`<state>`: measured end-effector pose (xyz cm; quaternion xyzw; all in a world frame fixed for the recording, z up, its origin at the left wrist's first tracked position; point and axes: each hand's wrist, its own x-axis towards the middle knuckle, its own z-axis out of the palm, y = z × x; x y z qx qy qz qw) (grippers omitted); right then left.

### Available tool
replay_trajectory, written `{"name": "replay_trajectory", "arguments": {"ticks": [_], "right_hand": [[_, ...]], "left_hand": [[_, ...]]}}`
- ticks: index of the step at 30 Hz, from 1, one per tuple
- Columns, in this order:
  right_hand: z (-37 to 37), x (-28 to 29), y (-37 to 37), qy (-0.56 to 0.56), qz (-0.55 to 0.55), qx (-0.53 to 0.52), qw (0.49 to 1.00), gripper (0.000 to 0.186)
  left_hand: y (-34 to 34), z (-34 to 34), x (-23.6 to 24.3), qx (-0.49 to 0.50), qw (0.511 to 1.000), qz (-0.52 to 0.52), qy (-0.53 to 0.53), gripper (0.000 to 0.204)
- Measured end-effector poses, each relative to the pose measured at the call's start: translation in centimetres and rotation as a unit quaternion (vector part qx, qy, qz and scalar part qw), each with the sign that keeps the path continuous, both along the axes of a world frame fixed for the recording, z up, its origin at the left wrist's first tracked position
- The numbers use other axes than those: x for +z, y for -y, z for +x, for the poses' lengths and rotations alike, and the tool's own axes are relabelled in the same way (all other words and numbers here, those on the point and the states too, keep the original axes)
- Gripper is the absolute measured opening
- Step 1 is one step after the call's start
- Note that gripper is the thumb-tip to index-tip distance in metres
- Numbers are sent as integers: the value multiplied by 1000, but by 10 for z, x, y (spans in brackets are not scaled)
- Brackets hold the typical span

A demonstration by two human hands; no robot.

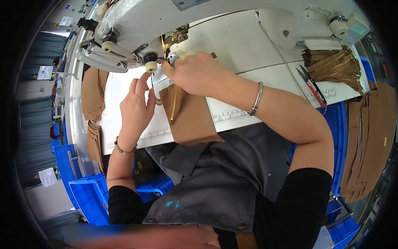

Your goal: Sewing components and a zipper onto a leather bag piece using an industrial sewing machine.

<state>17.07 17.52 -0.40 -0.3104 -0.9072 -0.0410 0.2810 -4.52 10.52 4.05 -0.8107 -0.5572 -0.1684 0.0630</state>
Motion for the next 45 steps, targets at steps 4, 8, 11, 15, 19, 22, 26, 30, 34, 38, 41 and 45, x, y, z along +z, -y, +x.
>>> {"name": "replay_trajectory", "arguments": {"ticks": [4, 8, 11, 15, 19, 22, 26, 30, 34, 38, 41, 45], "right_hand": [[3, -11, -5, 38, -8, -18, 999, 17], [1, -14, -7, 25, 6, 36, 999, 8], [1, -19, -8, 14, 6, 46, 999, 15], [2, -19, -7, -1, 9, 46, 999, 23], [4, -16, -6, -6, -7, 58, 998, 23], [2, -17, -5, -10, -5, 56, 998, 24], [1, -18, -2, -12, -15, 96, 995, 26], [-1, -17, 2, 4, -34, 104, 994, 27], [-5, -24, 4, -1, -13, 101, 995, 25], [-8, -24, 11, 36, 21, 85, 996, 21], [-8, -26, 12, 40, 43, 91, 994, 27], [-8, -24, 12, 34, 32, 101, 994, 29]], "left_hand": [[-11, 3, -5, -14, 990, 48, -134, 53], [-19, 7, -5, -19, 951, 90, -296, 70], [-24, 11, -7, 17, 906, 92, -413, 78], [-33, 8, -3, 12, 879, 89, -468, 80], [-30, 9, 3, -17, 867, 93, -489, 78], [-19, 5, 4, -40, 895, 90, -434, 68], [-23, -3, 3, -3, 993, -13, -121, 36], [-37, -10, -14, 27, 914, -239, 328, 39], [-36, 5, -16, 66, 798, -318, 508, 37], [-38, 8, -19, 80, 775, -334, 531, 34], [-37, 7, -24, 89, 802, -301, 509, 30], [-40, 12, -26, 106, 817, -230, 518, 16]]}}
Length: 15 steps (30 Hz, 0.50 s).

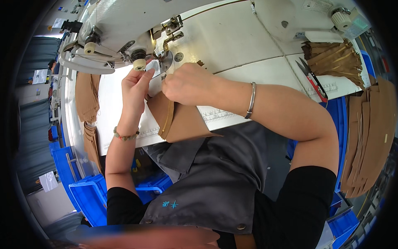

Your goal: Sewing components and a zipper onto a leather bag piece using an industrial sewing machine.

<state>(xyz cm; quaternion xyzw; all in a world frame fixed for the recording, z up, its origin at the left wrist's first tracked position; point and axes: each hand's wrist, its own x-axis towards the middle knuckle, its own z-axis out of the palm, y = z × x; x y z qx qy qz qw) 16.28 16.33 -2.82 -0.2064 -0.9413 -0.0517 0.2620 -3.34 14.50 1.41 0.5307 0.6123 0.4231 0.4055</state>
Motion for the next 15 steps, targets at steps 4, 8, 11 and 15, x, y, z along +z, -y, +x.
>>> {"name": "replay_trajectory", "arguments": {"ticks": [4, 8, 11, 15], "right_hand": [[0, 1, 1, 10, -1, 2, 1000, 29], [0, -1, -1, 6, -3, 1, 1000, 30], [0, -1, -1, 1, -2, 4, 1000, 32], [1, 1, 0, 26, -8, -4, 1000, 34]], "left_hand": [[-17, -5, -18, 40, 996, 53, -53, 9], [-26, -9, -30, 83, 987, 88, -110, 17], [-29, -11, -37, 76, 982, 101, -141, 19], [-29, -10, -37, 71, 982, 98, -143, 19]]}}
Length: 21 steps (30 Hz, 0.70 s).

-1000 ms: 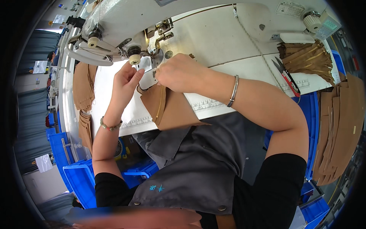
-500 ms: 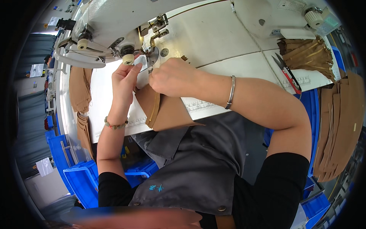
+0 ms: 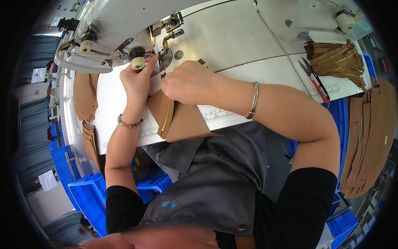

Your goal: Sewing components and a zipper onto a leather bag piece using an industrial sewing machine.

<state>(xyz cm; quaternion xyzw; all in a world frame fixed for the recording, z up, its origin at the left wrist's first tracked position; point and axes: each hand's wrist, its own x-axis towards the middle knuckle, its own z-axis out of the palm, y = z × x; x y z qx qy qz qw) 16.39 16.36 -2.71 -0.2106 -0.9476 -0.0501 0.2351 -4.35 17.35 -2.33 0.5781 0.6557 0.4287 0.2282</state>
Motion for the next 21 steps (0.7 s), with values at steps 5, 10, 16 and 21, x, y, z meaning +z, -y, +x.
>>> {"name": "replay_trajectory", "arguments": {"ticks": [5, 10, 16, 21], "right_hand": [[0, -1, 0, -16, 4, 3, 1000, 34], [0, 0, 1, -9, -2, 3, 1000, 35], [2, -4, -1, -18, -8, 2, 1000, 34], [0, -1, 0, -14, -1, 6, 1000, 34]], "left_hand": [[5, -1, 8, 4, 1000, 5, 1, 18], [6, -3, 1, -6, 1000, 17, 12, 18], [6, 0, 4, 1, 999, -9, -33, 19], [1, -1, 0, 4, 998, 40, -51, 21]]}}
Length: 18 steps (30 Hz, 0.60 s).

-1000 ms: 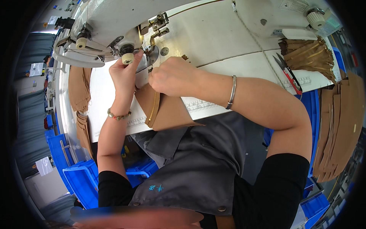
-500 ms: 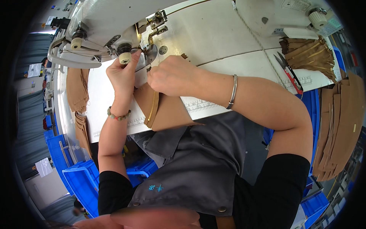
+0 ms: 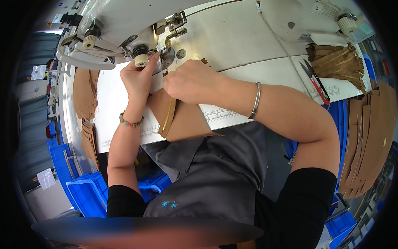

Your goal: Sewing components and a zipper onto a leather bag piece using an industrial sewing machine.

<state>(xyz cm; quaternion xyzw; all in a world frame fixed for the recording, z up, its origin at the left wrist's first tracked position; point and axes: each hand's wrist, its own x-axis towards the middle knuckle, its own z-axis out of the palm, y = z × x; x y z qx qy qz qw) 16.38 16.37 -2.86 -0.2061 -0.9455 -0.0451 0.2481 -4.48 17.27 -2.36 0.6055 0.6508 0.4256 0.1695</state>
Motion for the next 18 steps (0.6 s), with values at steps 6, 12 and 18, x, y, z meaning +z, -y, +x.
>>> {"name": "replay_trajectory", "arguments": {"ticks": [6, 12, 18], "right_hand": [[2, -2, 0, 2, -14, -4, 1000, 35], [2, 1, 2, 15, -28, -8, 999, 38], [5, 4, 2, 8, -14, -19, 1000, 38]], "left_hand": [[6, 5, 8, -8, 1000, -26, 11, 17], [36, -15, 43, -83, 915, -217, 330, 42], [53, -28, 56, -120, 837, -278, 455, 78]]}}
